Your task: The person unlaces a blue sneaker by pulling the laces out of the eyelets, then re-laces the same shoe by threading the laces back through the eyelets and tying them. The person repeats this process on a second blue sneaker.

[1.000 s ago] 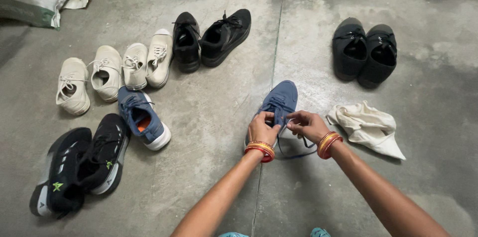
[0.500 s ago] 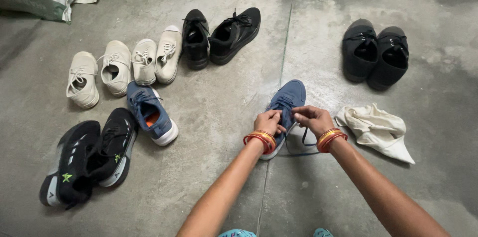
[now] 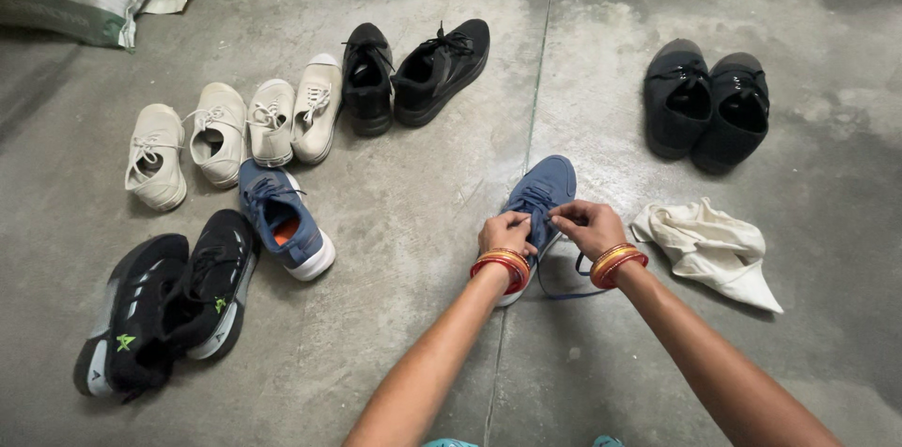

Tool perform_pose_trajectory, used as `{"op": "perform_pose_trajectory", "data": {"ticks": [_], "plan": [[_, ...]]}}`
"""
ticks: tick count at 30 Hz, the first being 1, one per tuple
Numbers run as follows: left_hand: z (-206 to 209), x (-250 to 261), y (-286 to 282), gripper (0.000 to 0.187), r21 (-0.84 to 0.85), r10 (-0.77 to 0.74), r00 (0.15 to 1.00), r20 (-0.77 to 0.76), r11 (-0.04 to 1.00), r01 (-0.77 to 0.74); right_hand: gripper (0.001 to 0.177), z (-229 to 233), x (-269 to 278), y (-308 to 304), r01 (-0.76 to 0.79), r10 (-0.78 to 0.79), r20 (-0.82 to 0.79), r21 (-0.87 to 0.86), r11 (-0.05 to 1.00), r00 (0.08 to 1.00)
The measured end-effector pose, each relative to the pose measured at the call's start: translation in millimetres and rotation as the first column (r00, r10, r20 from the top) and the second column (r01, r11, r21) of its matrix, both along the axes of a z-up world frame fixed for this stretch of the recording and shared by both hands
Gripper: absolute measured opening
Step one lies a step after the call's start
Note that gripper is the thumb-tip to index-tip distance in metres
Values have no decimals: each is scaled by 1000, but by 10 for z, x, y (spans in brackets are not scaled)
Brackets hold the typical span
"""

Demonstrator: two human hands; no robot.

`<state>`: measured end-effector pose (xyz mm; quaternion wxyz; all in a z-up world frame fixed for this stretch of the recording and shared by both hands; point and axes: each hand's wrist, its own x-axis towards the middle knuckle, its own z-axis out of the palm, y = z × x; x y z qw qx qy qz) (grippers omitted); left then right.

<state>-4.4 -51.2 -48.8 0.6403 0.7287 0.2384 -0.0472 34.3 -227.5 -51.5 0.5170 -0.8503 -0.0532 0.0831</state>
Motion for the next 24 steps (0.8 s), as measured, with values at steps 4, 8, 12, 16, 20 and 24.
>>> {"op": "perform_pose_trajectory", "data": {"ticks": [4,8,12,16,20,24], "plan": [[-11,-22,-9,20,-22,2,1000,-20,1000,-3,20,-22,6,60,61,-62,-18,-60,996,998],[8,3,-16,21,-29,-2,1000,-30,1000,1,22,-47,1,143,124,-121,-48,57,991,991],[1,-21,-8,21,-41,-6,1000,-9,999,6,24,-62,-36,169,126,-126,3,-43,991,992],[-17,-28,-22,20,-35,4,1000,4,999,-4,22,-74,-81,187,161,-140,164,-126,979,977],[-29,-37,-19,19,-2,-26,999,33,1000,27,22,-70,-163,285,208,-191,152,-108,972,970],[-30,-37,-52,18,19,-11,998,62,1000,10,22,4,-221,289,189,-159,253,-100,977,954]]}}
